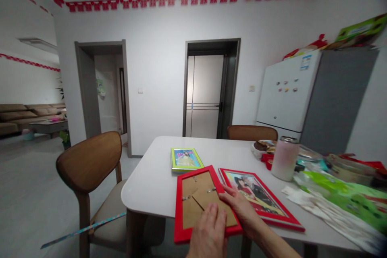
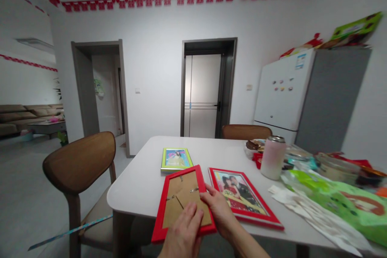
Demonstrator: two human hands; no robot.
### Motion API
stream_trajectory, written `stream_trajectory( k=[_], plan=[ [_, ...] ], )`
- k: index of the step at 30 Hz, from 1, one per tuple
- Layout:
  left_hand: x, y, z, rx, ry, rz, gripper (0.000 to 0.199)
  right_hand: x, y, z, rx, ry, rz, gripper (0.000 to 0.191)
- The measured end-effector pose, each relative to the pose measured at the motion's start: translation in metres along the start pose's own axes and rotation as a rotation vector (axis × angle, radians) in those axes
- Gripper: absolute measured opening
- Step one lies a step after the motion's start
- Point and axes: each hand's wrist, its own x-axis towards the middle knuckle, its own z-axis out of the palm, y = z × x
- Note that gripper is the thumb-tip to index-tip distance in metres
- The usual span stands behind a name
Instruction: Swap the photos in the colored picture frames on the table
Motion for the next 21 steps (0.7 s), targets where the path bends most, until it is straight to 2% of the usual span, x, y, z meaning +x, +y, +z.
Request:
stream_trajectory(
  k=[3, 7, 10, 14, 16, 21],
  plan=[
    [0.001, -0.006, 0.013, 0.066, -0.067, 0.006, 0.046, 0.01, 0.022, -0.007, -0.163, -0.05, 0.022, 0.044],
    [-0.003, -0.018, 0.018, 0.084, -0.12, 0.046, 0.047, 0.021, 0.041, -0.01, -0.551, 0.051, -0.044, 0.042],
    [-0.011, -0.028, 0.006, 0.078, -0.099, 0.017, 0.052, 0.023, 0.045, -0.011, -0.762, 0.091, -0.094, 0.037],
    [-0.023, -0.043, -0.02, 0.115, -0.077, -0.119, 0.057, 0.021, 0.044, -0.012, -0.924, 0.04, -0.146, 0.028],
    [-0.027, -0.051, -0.028, 0.118, -0.07, -0.122, 0.057, 0.022, 0.042, -0.011, -0.962, 0.018, -0.193, 0.028],
    [-0.03, -0.064, -0.03, 0.045, -0.007, -0.089, 0.058, 0.031, 0.036, -0.001, -1.045, -0.02, -0.231, 0.026]
  ],
)
